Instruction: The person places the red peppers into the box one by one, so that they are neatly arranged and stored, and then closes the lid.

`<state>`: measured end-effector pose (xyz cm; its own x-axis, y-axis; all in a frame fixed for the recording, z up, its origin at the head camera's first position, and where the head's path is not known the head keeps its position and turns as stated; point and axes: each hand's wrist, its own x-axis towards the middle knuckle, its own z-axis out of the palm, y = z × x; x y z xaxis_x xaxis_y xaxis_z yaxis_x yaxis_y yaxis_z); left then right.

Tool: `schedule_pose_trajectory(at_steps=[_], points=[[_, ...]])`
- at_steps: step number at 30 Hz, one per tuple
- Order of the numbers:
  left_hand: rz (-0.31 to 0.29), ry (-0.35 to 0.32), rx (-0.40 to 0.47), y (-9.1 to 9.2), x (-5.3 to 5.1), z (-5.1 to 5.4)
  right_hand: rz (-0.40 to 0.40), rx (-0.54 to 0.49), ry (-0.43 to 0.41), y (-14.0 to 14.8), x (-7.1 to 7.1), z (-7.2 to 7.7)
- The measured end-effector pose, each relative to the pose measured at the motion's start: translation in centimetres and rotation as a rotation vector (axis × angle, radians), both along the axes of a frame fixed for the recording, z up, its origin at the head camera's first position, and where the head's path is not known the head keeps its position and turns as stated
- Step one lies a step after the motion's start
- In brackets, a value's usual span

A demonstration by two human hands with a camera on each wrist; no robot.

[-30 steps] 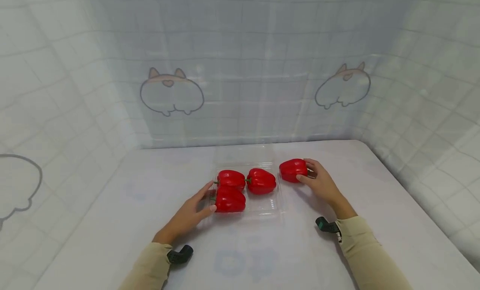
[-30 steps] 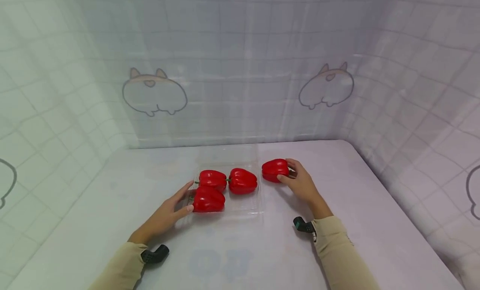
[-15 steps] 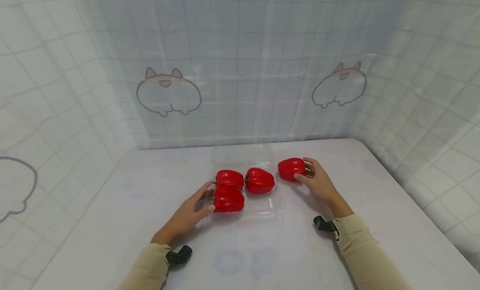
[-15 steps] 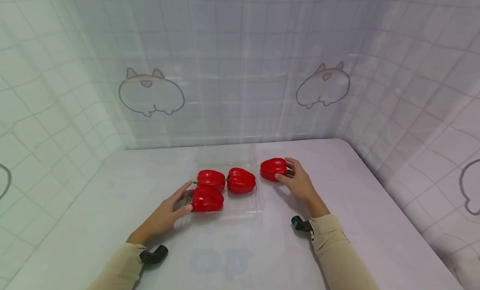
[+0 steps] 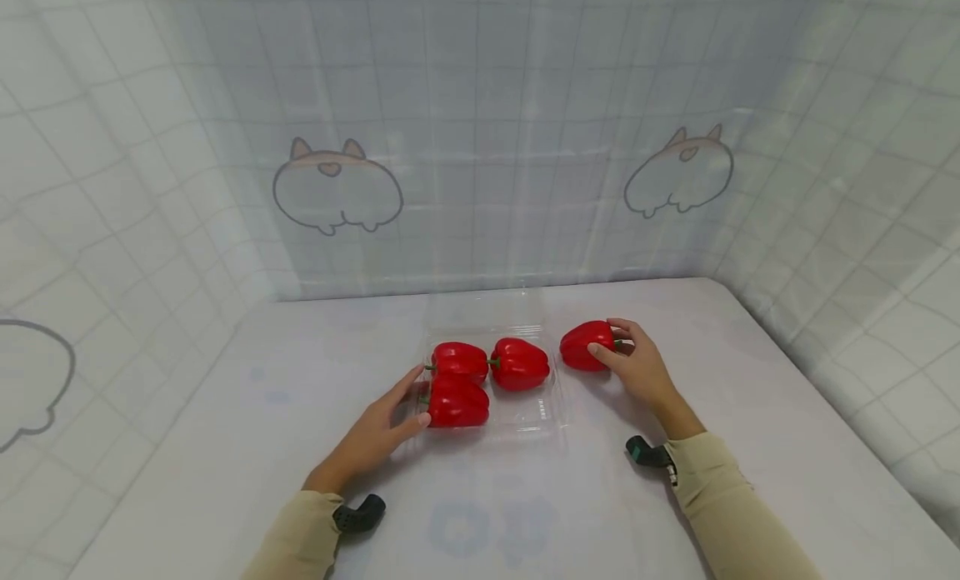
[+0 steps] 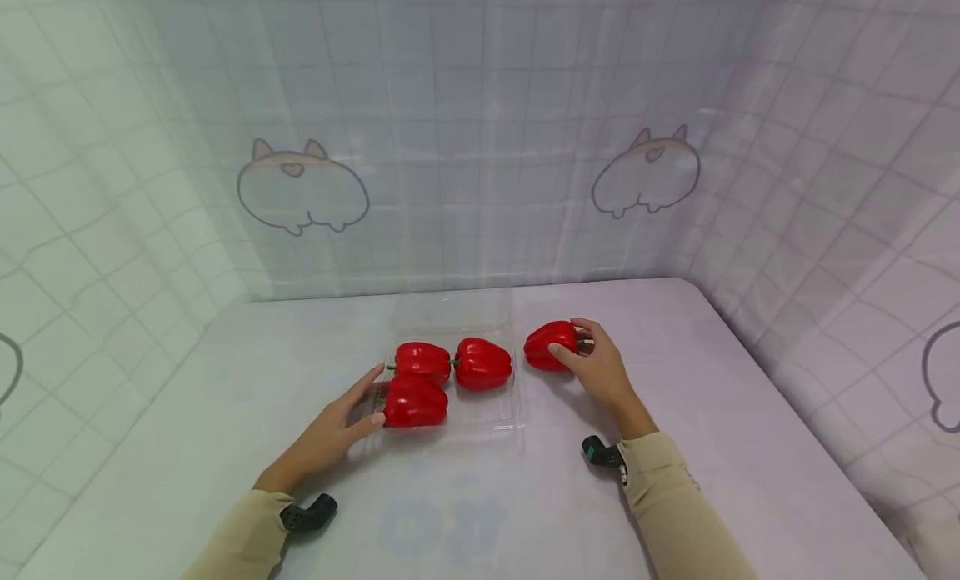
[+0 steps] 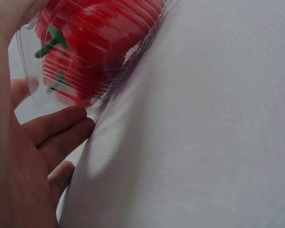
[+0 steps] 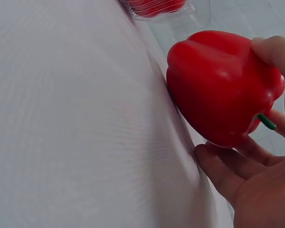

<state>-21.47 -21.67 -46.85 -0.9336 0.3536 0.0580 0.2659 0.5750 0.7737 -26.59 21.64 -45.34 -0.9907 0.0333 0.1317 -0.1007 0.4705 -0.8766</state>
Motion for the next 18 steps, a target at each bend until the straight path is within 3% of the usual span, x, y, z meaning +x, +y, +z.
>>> schedule_pose_trajectory(at_steps=[7,18], points=[[0.001,-0.001,-0.014,-0.16,0.30,0.06,-0.013,0.002,-0.023,-0.20,0.09,-0.11],[0.001,-0.003,-0.006,0.16,0.32,0.23,-0.009,-0.015,0.038,-0.07,0.04,0.34]])
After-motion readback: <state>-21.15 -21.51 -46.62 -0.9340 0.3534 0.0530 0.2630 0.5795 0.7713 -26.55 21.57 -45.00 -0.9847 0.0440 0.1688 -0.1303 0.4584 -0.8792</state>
